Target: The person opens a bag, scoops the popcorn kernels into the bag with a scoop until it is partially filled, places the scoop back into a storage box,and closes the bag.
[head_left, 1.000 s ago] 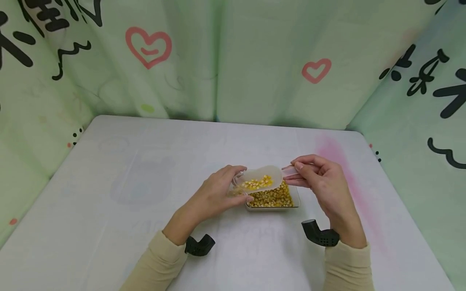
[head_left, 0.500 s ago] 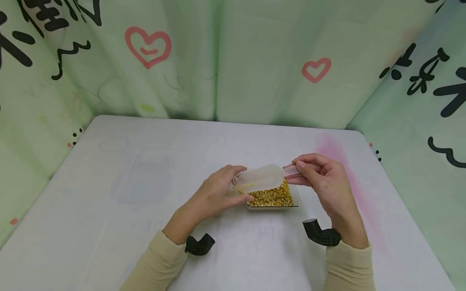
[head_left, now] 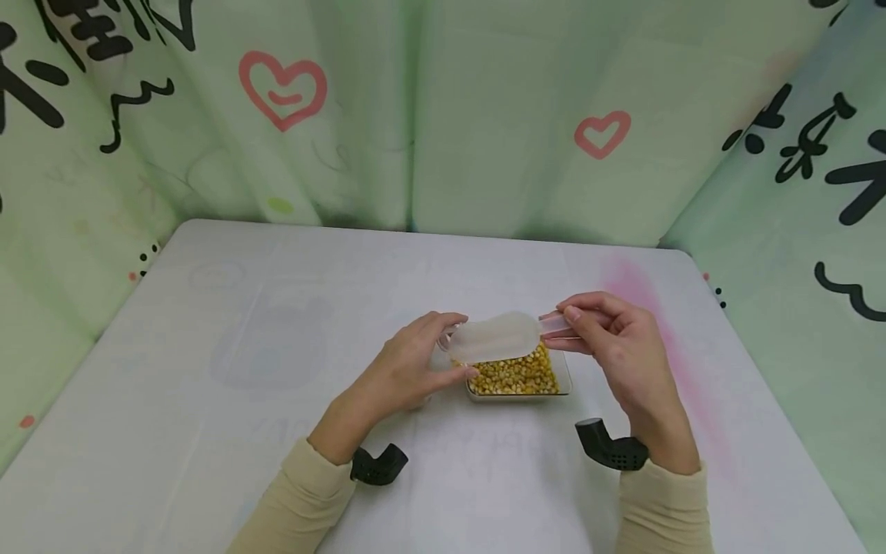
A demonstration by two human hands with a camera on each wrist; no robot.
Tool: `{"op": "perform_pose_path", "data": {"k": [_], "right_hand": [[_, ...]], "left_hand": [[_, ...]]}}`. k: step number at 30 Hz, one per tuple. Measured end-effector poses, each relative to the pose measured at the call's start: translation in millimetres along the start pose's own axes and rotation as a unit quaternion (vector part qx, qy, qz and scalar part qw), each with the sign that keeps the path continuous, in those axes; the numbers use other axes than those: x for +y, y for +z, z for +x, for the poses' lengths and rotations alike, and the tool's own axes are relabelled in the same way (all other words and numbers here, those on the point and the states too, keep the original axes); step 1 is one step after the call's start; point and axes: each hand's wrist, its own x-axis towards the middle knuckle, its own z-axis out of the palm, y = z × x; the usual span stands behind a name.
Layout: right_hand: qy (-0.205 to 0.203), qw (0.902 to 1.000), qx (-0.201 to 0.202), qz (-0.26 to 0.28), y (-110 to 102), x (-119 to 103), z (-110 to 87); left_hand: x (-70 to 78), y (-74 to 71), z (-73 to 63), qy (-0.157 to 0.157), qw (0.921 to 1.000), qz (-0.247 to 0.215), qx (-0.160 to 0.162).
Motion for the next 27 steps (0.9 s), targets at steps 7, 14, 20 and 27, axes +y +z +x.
{"op": "perform_pose_path", "data": {"k": [7,14,20,27], "right_hand": [[-0.014,0.9996,0.015,0.02,-0.9,-0.4,-1.1],[-0.006,0.9995,0.03,0.005,-1.2,-4.2,-2.7],[-0.015,0.9996,0.023,0.011,-1.5,-2.8,-1.9],[-0.01,0.9998,0.017,-0.002,-1.6,0.2,-1.3]], "left_hand": [[-2.1,0.4,-0.2,0.011,0.9996,-0.02,0.018],[-2.7,-1.0,0.8,0.04,0.9975,-0.041,0.041],[-4.2,-0.4,0.2,0.037,0.9966,-0.066,0.031],[-6.5,2.3,0.6,-0.017,0.9983,-0.055,-0.012]]}}
